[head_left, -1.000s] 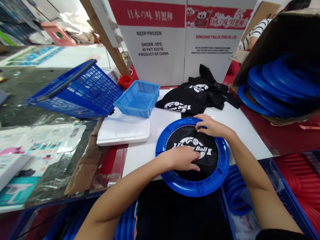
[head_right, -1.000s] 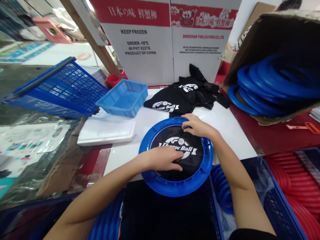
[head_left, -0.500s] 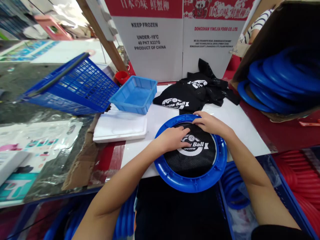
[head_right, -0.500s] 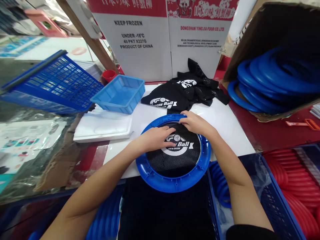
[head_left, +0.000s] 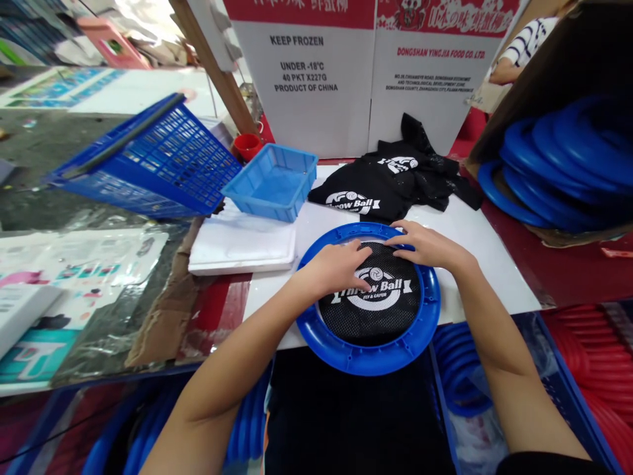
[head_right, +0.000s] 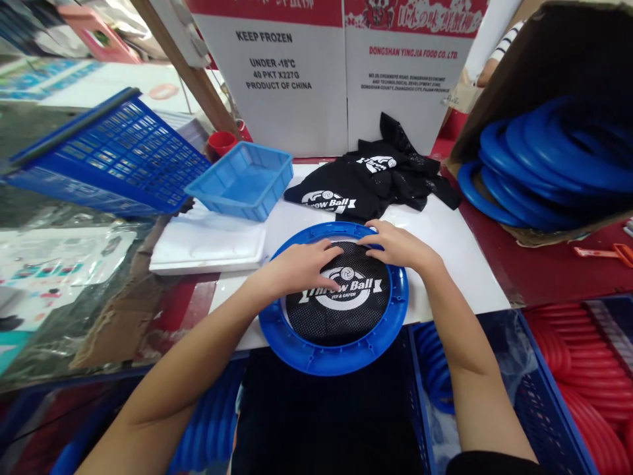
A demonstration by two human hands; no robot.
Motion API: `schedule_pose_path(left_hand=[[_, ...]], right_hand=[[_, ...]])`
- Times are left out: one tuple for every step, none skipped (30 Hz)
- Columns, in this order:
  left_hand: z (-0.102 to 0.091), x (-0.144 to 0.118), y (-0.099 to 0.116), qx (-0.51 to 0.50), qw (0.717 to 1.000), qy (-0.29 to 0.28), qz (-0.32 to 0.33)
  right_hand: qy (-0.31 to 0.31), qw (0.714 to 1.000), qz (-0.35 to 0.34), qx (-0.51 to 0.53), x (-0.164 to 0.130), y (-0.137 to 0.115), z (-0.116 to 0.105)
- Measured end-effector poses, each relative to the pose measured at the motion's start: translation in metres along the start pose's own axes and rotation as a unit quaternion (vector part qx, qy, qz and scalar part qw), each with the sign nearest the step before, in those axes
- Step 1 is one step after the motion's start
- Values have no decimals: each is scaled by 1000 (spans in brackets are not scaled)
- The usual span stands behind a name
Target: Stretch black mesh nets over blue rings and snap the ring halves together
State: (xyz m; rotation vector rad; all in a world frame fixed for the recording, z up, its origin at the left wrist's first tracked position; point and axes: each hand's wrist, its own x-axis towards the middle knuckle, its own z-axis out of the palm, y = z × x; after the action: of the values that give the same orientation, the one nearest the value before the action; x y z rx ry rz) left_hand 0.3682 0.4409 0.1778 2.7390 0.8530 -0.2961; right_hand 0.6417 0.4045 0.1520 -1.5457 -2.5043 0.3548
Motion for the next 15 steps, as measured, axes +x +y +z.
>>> schedule_pose_path(left_hand=[[-1, 0, -2, 3, 1000, 0, -1], [-1, 0, -3, 2, 1000, -2, 2], [-1, 0, -5, -3, 1000, -5, 9], [0, 1, -7, -10, 1000, -7, 19], [0, 1, -9, -18, 999, -7, 28], [1, 1, -10, -24, 999, -7, 36], [2, 1, -11, -27, 999, -7, 41], [2, 1, -12, -25, 999, -7, 45], [3, 1, -12, -21, 999, -6, 47], [4, 2, -11, -15, 999, -2, 46], [5, 3, -10, -8, 999, 6, 42], [6, 5, -8, 1, 999, 20, 36], [7, 7, -7, 10, 999, 38, 28], [8, 10, -6, 20, 998, 54, 18], [9, 13, -6, 27, 997, 67, 10]], right_hand=[[-1, 1000, 0, 8, 0, 1, 1], [-2, 1000, -1, 15, 0, 3, 1], [-3, 1000, -3, 19, 0, 4, 2], [-5, 1000, -5, 23, 0, 5, 2], [-8, 1000, -7, 26, 0, 7, 2], [-11, 999, -8, 28, 0, 8, 2], [-14, 999, -10, 33, -1, 9, 1], [-16, 999, -12, 39, -1, 10, 1], [-16, 999, -13, 48, -1, 10, 1], [-14, 998, -14, 56, -1, 9, 1], [-9, 998, -13, 61, -1, 8, 2], [0, 998, -12, 63, 0, 5, 3], [11, 998, -10, 59, 2, 2, 5], [23, 998, -10, 52, 4, -1, 7], [35, 998, -14, 42, 6, -4, 10]])
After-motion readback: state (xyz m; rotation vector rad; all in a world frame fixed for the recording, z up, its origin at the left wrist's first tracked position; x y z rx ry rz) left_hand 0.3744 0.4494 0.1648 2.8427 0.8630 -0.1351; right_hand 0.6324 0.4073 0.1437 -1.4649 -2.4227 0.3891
